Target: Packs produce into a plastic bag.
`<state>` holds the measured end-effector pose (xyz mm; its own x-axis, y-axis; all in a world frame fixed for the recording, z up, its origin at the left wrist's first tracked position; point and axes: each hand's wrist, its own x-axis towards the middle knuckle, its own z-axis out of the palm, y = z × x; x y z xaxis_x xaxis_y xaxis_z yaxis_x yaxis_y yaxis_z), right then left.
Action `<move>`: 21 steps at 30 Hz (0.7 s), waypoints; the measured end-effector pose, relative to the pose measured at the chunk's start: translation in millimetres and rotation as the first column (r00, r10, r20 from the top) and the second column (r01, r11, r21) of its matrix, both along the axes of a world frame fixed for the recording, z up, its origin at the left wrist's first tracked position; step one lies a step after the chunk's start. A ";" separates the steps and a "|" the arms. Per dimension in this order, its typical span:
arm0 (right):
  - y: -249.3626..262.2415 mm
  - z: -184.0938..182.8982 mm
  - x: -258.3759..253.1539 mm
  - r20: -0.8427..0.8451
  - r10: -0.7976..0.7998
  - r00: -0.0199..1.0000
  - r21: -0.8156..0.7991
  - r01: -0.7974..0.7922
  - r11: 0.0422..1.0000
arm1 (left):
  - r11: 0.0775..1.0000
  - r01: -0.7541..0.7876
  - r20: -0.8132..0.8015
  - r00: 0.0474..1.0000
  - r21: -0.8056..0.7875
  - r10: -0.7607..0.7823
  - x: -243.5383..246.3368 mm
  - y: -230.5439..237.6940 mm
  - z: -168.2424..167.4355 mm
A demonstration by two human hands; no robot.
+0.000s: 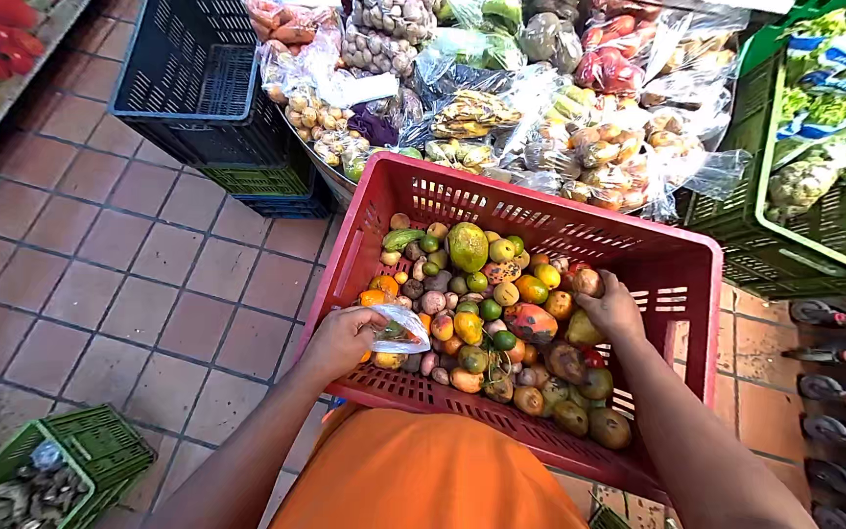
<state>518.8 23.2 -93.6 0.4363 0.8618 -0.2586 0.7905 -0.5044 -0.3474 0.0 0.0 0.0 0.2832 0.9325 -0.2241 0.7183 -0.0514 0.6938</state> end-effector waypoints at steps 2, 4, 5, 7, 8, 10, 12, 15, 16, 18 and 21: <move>-2.5 0.8 1.6 0.017 0.022 1.000 -0.019 -0.022 1.000 | 1.000 -0.002 0.012 1.000 -0.001 0.002 -0.4 1.3 -1.0; -2.4 0.2 4.7 0.009 0.043 0.999 -0.055 -0.043 0.998 | 1.000 -0.010 0.025 1.000 -0.007 0.010 -0.6 2.0 -1.3; -1.0 -1.4 7.8 -0.014 0.053 0.998 -0.079 -0.054 0.995 | 1.000 -0.016 0.036 0.999 -0.012 0.017 -0.5 2.9 -1.4; 0.3 -4.6 15.6 -0.144 0.028 0.989 -0.098 -0.042 0.994 | 0.999 -0.031 0.054 0.998 -0.025 0.032 0.2 3.8 -2.4; -0.6 -6.3 19.2 -0.239 -0.001 0.971 -0.091 -0.022 0.996 | 0.999 -0.037 0.056 0.998 -0.029 0.039 0.6 3.9 -2.7; -5.7 -10.2 21.1 -0.419 -0.056 0.906 -0.037 0.045 0.998 | 0.999 -0.041 0.053 0.998 -0.034 0.043 0.9 4.5 -3.8; -17.5 -14.0 17.6 -0.538 -0.096 0.837 0.030 0.132 0.991 | 0.999 -0.038 0.050 0.998 -0.027 0.039 0.9 4.1 -5.2; -34.1 -15.8 14.4 -0.604 -0.114 0.789 0.096 0.214 0.972 | 0.999 -0.036 0.036 0.999 -0.018 0.036 -0.8 4.7 -6.9; -38.4 -16.0 14.8 -0.612 -0.117 0.782 0.105 0.227 0.968 | 0.999 -0.033 0.032 0.999 -0.020 0.034 -1.4 5.1 -6.9; -45.9 -13.9 14.6 -0.654 -0.126 0.746 0.115 0.263 0.958 | 0.999 -0.027 0.032 0.999 -0.032 0.028 -0.8 5.7 -7.4; -53.3 -11.0 13.7 -0.758 -0.142 0.636 0.128 0.359 0.925 | 0.999 -0.030 0.037 0.999 -0.044 0.031 -0.1 6.2 -9.8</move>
<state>532.5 -30.1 -104.6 0.4100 0.8263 -0.3862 0.0844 -0.4560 -0.8860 -0.1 6.2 -9.8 0.2637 0.9305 -0.2544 0.6927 0.0008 0.7212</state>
